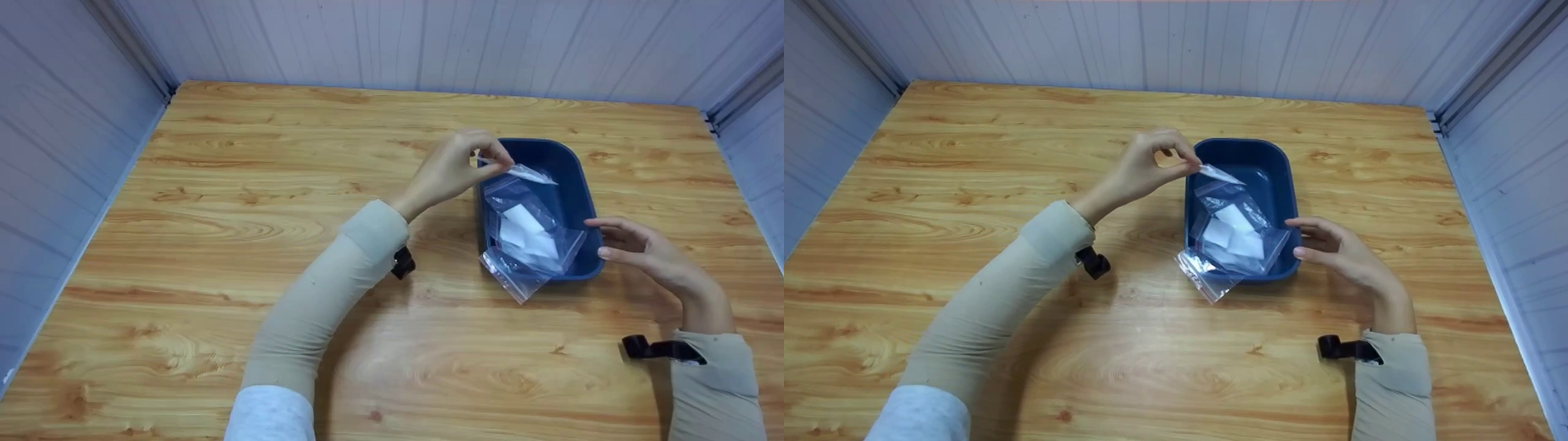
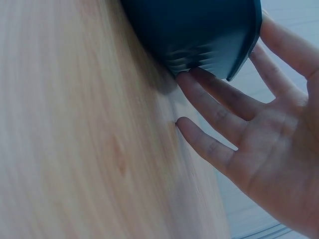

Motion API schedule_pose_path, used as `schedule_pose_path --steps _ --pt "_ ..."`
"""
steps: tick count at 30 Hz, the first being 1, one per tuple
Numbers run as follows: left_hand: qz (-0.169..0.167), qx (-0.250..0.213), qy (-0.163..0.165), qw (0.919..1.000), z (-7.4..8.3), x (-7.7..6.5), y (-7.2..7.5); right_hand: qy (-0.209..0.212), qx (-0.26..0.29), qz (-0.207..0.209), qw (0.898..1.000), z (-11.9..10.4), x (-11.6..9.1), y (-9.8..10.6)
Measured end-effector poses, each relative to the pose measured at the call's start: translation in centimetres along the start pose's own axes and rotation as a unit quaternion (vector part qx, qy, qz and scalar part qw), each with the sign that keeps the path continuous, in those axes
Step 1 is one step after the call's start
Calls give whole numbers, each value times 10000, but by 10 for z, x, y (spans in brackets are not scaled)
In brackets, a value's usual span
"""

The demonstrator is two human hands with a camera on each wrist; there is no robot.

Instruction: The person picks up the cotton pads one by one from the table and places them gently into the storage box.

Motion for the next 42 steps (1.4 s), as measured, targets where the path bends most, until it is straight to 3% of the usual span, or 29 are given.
schedule_pose_path --steps 5,13,21,33,42 --pt "-71 -127 7 9999 0 2 -9 12 -50 32 10000 0 0 1" --pt "-212 51 -40 9998 -1 7 -28 -72 -140 40 9999 2 -1 2" --pt "-342 223 134 9991 -8 8 -42 -167 -130 56 9998 2 -1 2" --pt "-220 261 5 9994 -19 7 -52 -246 -157 87 9995 2 -2 3" --pt "-430 509 139 9977 -27 5 -54 -272 -214 92 9994 2 -2 2"
Point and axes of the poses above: each hand's wrist, its own x-axis towards the middle knuckle, its own y-axis out of the back of the hand, z = x × y, the point moved 7 cm from there along x, towards the middle knuckle, and after that the axes turned 4 degrees about z, right-handed, at the moved point
